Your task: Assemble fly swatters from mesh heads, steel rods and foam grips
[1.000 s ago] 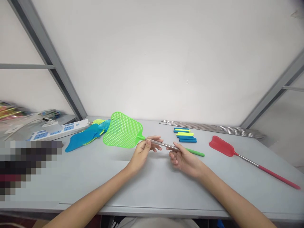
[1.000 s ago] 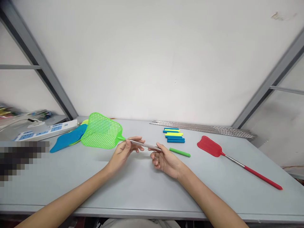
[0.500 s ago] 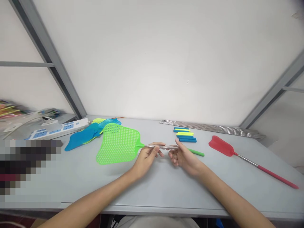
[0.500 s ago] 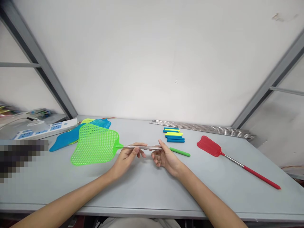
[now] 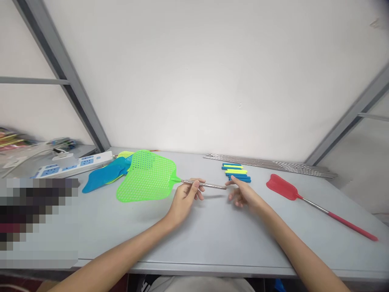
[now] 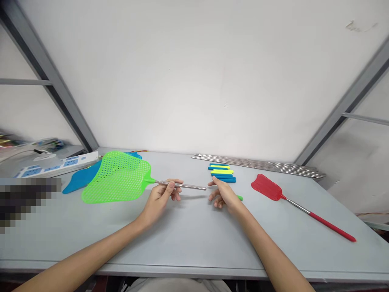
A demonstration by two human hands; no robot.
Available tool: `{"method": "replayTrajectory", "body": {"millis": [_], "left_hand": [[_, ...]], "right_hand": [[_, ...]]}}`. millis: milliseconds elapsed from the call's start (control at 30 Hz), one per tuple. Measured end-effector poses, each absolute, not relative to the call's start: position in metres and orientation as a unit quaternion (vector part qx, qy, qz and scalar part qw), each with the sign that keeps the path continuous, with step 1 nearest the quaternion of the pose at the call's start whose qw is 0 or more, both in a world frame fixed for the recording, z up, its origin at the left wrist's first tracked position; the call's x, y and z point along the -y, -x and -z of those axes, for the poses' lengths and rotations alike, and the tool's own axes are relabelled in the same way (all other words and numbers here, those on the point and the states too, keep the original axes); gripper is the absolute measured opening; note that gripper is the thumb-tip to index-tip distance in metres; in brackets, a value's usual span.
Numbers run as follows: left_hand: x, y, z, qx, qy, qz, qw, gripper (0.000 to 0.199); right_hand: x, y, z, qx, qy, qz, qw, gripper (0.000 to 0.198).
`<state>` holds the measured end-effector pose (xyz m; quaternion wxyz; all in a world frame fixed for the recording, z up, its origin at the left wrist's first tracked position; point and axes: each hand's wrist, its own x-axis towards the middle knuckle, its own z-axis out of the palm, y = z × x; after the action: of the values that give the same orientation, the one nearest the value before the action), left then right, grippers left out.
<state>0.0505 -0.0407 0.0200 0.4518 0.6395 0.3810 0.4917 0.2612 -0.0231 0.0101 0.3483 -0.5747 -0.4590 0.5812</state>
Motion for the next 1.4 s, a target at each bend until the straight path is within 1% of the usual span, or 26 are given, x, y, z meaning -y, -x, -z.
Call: {"method": "replayTrajectory", "body": {"millis": [233, 400, 633, 800, 900, 1000, 1167, 1400], "left_hand": [[0.041, -0.050, -0.021, -0.379, -0.641, -0.492, 0.452, 0.031], [0.041, -0.050, -0.022, -0.379, -0.640, -0.492, 0.452, 0.031], [0.041, -0.049, -0.021, -0.379, -0.638, -0.492, 0.456, 0.032], [0.040, -0.050, -0.020, -0.382, -0.632, -0.497, 0.455, 0.032], [0.039, -0.050, -0.020, -0.383, -0.628, -0.504, 0.452, 0.032], [0.039, -0.050, -0.020, -0.382, -0.624, -0.508, 0.454, 0.031], [0.040, -0.049, -0.020, -0.385, -0.618, -0.504, 0.463, 0.032], [0.039, -0.049, -0.023, -0.389, -0.612, -0.503, 0.470, 0.034]], "right_hand": [[0.016, -0.271, -0.008, 0.462, 0.650, -0.520, 0.306, 0.054], [0.014, -0.274, -0.006, 0.471, 0.671, -0.499, 0.281, 0.052], [0.015, -0.268, -0.006, 0.464, 0.625, -0.539, 0.320, 0.042], [0.022, -0.260, -0.005, 0.483, 0.550, -0.597, 0.329, 0.039], [0.027, -0.252, -0.006, 0.482, 0.502, -0.626, 0.352, 0.034], [0.030, -0.245, -0.008, 0.476, 0.489, -0.625, 0.379, 0.027], [0.031, -0.242, -0.010, 0.485, 0.496, -0.604, 0.393, 0.021], [0.030, -0.243, -0.007, 0.517, 0.486, -0.589, 0.387, 0.022]]}}
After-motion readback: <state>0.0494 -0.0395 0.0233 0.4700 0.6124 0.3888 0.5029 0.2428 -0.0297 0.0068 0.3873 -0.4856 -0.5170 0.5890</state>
